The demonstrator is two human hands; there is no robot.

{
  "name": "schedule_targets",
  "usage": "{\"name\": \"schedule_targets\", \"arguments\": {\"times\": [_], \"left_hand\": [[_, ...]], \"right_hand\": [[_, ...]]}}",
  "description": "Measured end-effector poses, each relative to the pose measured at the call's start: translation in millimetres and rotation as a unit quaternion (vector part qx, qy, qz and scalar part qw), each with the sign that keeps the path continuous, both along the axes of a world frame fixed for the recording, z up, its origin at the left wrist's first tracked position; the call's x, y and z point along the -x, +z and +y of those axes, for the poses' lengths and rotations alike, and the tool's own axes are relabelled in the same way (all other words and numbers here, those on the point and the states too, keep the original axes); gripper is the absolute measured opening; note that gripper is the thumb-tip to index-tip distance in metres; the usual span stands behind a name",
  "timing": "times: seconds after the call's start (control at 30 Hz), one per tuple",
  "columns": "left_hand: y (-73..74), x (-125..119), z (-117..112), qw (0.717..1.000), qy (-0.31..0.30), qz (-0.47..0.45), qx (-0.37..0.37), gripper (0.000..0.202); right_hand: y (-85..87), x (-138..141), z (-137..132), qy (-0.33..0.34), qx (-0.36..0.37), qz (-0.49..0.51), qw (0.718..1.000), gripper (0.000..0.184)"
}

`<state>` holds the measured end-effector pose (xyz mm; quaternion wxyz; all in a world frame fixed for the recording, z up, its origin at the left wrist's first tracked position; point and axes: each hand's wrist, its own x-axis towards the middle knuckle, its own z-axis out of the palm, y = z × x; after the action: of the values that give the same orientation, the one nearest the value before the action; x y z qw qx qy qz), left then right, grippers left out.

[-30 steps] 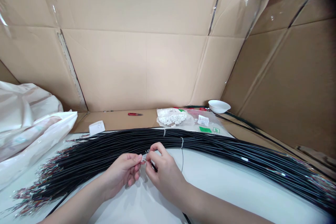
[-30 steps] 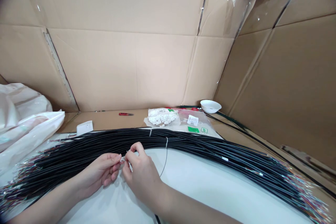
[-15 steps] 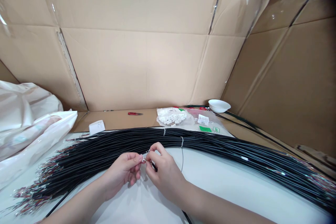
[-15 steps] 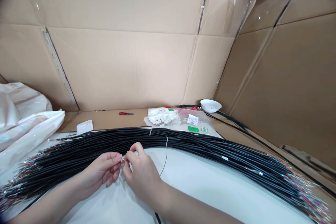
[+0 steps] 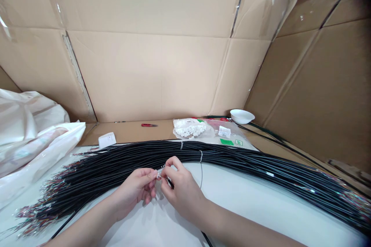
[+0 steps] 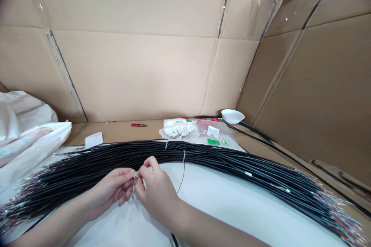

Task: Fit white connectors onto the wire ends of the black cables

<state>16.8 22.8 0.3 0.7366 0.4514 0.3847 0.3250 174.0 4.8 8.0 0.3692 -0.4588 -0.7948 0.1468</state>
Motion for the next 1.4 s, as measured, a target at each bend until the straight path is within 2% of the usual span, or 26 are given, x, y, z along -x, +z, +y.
{"name": "schedule_targets", "arguments": {"times": [0.43,0.8,1.13,1.27,1.4], "left_hand": [[-2.9,-1,1,0.999,0.023,0.034,-0.018,0.031],[-2.9,-3,-1,0.997,0.053,0.042,-0.029,0.028],[1.0,-9,-11,0.995,0.068,0.048,-0.052,0.03],[-0.6,-9,-10,0.995,0.074,0.046,-0.053,0.031],[0.3,-10,-9,0.994,0.088,0.034,-0.056,0.028]], "right_hand": [[-2.9,0,1,-0.003,0.008,-0.006,1.0,0.011],[-5.4,1,-1,-0.022,-0.033,0.019,0.999,0.012],[-9.7,2,-1,-0.013,-0.046,0.045,0.998,0.014],[-9.8,1,0,-0.006,-0.032,0.064,0.997,0.013],[-7.1,0,2,-0.004,0.021,0.102,0.994,0.01]]}}
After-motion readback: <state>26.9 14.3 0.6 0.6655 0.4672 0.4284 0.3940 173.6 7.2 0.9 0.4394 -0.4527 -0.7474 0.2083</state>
